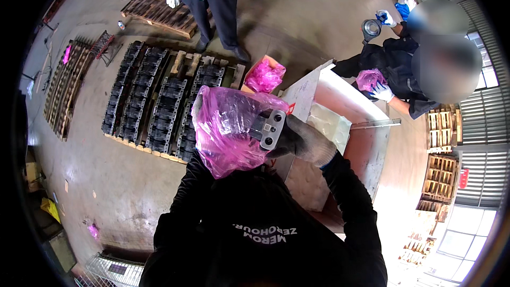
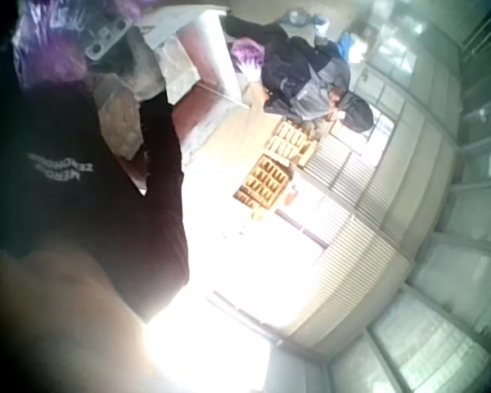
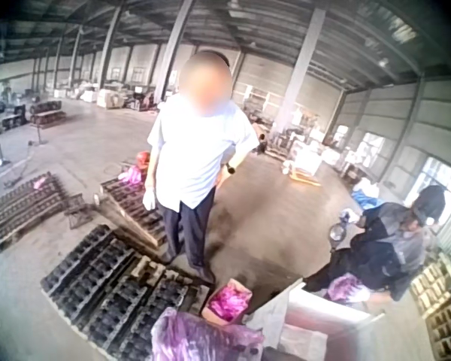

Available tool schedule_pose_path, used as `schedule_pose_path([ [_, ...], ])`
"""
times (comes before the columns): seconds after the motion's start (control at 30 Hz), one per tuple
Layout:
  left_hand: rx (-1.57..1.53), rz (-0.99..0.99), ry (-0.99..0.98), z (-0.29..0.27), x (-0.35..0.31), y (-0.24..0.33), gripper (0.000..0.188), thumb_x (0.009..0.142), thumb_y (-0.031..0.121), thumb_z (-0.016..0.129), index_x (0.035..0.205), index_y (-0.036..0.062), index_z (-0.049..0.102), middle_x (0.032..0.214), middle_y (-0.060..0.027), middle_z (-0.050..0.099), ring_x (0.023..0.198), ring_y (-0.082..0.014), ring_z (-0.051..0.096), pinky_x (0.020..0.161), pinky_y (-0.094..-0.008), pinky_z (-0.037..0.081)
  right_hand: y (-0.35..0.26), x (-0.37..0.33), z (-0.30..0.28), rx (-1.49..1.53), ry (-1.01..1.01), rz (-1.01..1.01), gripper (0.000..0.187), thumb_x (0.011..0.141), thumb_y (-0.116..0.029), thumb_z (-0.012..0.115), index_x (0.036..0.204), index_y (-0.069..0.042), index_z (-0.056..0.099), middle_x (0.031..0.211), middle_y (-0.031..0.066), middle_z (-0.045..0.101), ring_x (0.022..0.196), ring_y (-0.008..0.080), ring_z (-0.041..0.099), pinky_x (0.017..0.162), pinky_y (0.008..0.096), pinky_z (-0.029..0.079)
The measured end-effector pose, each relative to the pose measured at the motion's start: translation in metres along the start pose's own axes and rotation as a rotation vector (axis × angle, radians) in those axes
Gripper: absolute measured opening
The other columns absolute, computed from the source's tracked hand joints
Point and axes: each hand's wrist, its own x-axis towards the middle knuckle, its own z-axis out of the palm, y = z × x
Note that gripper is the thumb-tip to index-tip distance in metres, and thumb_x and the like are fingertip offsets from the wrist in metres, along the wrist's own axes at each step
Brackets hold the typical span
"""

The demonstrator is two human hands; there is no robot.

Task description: The person unpacks cylindrical mechanical components from pink plastic bags and places them onto a wooden pallet. They then use a small metal tool to scrape a white substance from a flat board and apply it to the components on the pallet.

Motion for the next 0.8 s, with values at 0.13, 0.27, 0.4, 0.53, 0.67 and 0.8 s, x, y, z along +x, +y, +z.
schedule_pose_path([
  [0.13,0.013,-0.021,-0.015,0.008,0.001,0.003,0.042,0.102,0.039,0.059,0.128,0.0063,0.062,0.116,-0.0102,0.069,0.104,-0.0231,0.067,0.096,-0.0412,0.055,0.004,-0.005,-0.004,0.094,-0.140,-0.012,0.076,0.099,-0.054,0.059,0.152,-0.003,0.040,0.143,0.0211,0.055,0.125,0.0420,0.059,0.102,0.0631,0.050],
  [0.27,0.069,-0.077,-0.031,0.024,0.003,0.011,0.042,0.102,0.039,0.060,0.128,0.0062,0.062,0.115,-0.0101,0.069,0.103,-0.0228,0.068,0.095,-0.0409,0.055,0.011,-0.002,-0.002,0.380,-0.204,0.153,0.077,0.095,-0.047,0.064,0.151,0.000,0.039,0.144,0.0286,0.052,0.130,0.0506,0.052,0.110,0.0697,0.038],
  [0.4,0.139,-0.167,-0.056,0.046,0.013,0.014,0.041,0.102,0.038,0.060,0.129,0.0062,0.062,0.114,-0.0100,0.069,0.102,-0.0224,0.068,0.095,-0.0406,0.056,0.031,0.010,0.005,0.484,-0.305,0.259,0.064,0.087,-0.020,0.063,0.142,0.006,0.045,0.138,0.0360,0.052,0.130,0.0541,0.050,0.115,0.0705,0.031],
  [0.53,0.184,-0.285,-0.124,0.074,0.021,0.021,0.041,0.102,0.037,0.061,0.129,0.0061,0.061,0.114,-0.0099,0.070,0.102,-0.0220,0.068,0.094,-0.0403,0.056,0.063,0.017,0.011,0.324,-0.206,0.109,0.055,0.084,-0.005,0.062,0.136,0.008,0.050,0.132,0.0296,0.060,0.122,0.0457,0.060,0.110,0.0647,0.042],
  [0.67,0.199,-0.447,-0.080,0.080,0.025,0.024,0.053,0.101,0.046,0.062,0.136,0.0073,0.058,0.123,-0.0115,0.068,0.110,-0.0206,0.066,0.098,-0.0395,0.054,0.083,0.013,0.010,-0.327,-0.093,-0.182,0.044,0.087,-0.001,0.068,0.129,0.003,0.058,0.119,0.0192,0.067,0.113,0.0339,0.067,0.101,0.0533,0.055],
  [0.8,0.292,-0.417,-0.229,0.032,-0.007,0.046,0.095,0.094,0.070,0.054,0.158,0.0047,0.029,0.158,-0.0138,0.039,0.141,-0.0284,0.044,0.116,-0.0431,0.040,0.079,0.003,0.026,-0.038,-0.011,-0.174,0.039,0.088,0.007,0.068,0.126,0.003,0.060,0.118,0.0170,0.069,0.112,0.0307,0.068,0.100,0.0487,0.058],
])
